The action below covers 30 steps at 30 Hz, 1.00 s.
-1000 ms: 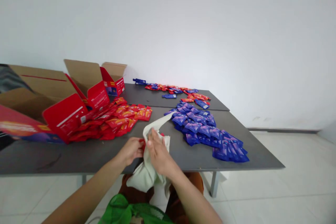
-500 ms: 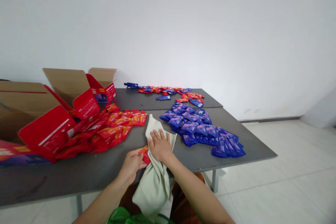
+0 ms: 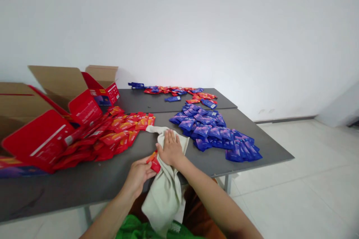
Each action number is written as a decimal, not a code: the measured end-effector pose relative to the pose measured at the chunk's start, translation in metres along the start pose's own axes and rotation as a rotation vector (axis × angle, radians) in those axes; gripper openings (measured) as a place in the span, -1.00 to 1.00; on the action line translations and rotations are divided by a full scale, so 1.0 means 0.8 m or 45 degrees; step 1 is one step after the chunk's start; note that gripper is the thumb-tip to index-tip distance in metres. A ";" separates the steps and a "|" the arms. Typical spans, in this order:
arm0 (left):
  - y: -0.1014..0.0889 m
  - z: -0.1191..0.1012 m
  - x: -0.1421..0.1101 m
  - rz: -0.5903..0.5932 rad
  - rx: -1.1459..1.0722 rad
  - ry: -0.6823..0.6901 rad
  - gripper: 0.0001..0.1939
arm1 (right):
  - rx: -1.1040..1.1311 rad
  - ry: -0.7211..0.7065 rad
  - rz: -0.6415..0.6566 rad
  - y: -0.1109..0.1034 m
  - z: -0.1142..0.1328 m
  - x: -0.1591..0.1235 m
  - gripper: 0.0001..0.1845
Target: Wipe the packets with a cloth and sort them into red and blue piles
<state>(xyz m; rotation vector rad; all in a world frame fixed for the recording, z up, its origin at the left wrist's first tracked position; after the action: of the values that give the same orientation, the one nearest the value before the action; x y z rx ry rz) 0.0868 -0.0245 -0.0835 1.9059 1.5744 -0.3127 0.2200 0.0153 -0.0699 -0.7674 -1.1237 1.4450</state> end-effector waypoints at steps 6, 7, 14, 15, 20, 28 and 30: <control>-0.001 -0.010 0.015 0.039 0.044 0.006 -0.78 | 0.043 -0.263 -0.055 0.009 0.032 -0.023 -0.19; -0.003 -0.011 0.018 0.036 0.022 0.046 -0.79 | 0.058 -0.357 -0.059 0.009 0.041 -0.029 -0.24; -0.007 -0.002 0.008 0.095 0.020 -0.033 -0.71 | 0.071 -0.516 0.046 -0.003 0.013 -0.004 -0.42; -0.006 -0.004 0.006 0.108 0.014 -0.046 -0.66 | 0.051 -0.462 0.039 -0.005 0.003 0.002 -0.42; -0.004 -0.008 0.010 0.146 -0.043 -0.059 -0.71 | 0.008 -0.463 0.012 -0.003 0.009 -0.007 -0.32; -0.014 0.002 0.013 0.111 -0.110 0.070 -0.88 | 0.039 -0.882 0.068 -0.001 0.053 -0.038 -0.20; -0.009 -0.003 0.012 0.148 -0.070 -0.006 -0.85 | 0.073 -0.836 0.064 0.000 0.042 -0.024 -0.29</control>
<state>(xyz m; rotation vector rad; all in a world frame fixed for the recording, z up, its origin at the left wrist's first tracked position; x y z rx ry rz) 0.0816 -0.0150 -0.0891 1.9434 1.4473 -0.2216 0.1932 -0.0106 -0.0609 -0.2735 -1.5466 1.8263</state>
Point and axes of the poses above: each hand's wrist, its own x-axis towards the middle knuckle, its own y-axis out of the palm, z = x × y, the point moved 4 cm from there along x, towards the middle knuckle, and after that the axes turned 8 degrees about -y, right-handed, at the moved point
